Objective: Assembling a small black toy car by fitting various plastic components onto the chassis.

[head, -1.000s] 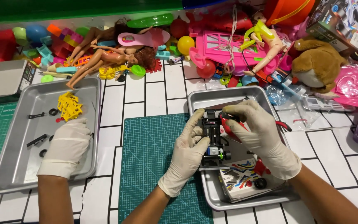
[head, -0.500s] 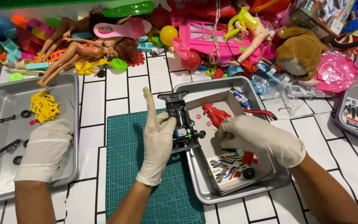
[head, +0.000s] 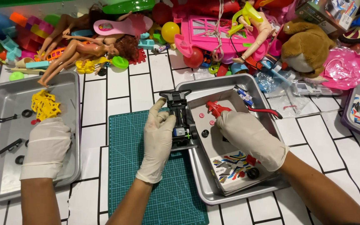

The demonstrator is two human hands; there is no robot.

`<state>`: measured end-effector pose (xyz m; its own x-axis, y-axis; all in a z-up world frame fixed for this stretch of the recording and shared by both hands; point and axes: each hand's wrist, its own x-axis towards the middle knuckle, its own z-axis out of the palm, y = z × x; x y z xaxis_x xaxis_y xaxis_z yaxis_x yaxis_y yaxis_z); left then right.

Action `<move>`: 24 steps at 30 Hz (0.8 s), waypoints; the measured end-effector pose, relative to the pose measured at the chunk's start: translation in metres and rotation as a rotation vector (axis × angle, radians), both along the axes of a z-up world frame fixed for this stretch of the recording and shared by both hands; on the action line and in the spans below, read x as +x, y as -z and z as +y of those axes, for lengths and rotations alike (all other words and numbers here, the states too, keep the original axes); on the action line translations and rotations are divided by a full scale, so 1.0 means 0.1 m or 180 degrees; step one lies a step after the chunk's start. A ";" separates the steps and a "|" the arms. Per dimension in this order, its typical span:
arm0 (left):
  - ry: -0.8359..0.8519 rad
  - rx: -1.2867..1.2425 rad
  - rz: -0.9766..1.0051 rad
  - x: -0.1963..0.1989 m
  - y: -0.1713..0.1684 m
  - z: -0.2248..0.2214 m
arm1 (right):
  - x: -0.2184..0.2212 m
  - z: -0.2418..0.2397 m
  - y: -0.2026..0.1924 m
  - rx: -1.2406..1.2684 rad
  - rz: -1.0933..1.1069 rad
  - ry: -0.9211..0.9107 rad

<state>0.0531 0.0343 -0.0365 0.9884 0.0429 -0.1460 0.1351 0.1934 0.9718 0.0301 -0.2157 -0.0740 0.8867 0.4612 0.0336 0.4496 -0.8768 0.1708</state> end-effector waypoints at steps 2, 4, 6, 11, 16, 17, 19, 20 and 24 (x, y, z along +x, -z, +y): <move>0.0017 -0.0012 -0.0042 -0.01 0.00 0.01 | 0.05 -0.03 0.08 0.0156 0.0155 0.0094; 0.0035 -0.0016 -0.0074 -0.02 0.01 0.02 | 0.09 -0.04 0.10 0.0319 0.0323 0.0185; 0.0092 -0.0043 -0.0071 -0.02 0.04 0.01 | 0.11 -0.05 0.08 0.0470 0.0488 0.0264; 0.0187 -0.0122 -0.0001 -0.10 -0.09 -0.05 | 0.15 0.02 -0.23 0.1442 0.0705 0.0420; 0.0412 -0.0238 0.0058 -0.02 0.11 -0.07 | 0.06 0.18 -0.46 0.2731 0.0290 0.0628; 0.0472 -0.0227 0.0059 -0.05 0.09 -0.06 | 0.06 0.18 -0.44 0.2981 0.0079 0.0439; 0.0538 -0.0209 0.0068 -0.06 0.15 -0.07 | 0.05 0.19 -0.43 0.3233 -0.0133 0.0257; 0.0592 -0.0199 0.0054 -0.05 0.23 -0.07 | 0.05 0.19 -0.44 0.3314 -0.0199 0.0143; 0.0693 -0.0253 0.0074 -0.10 0.20 -0.10 | 0.06 0.18 -0.42 0.3431 -0.0287 -0.0108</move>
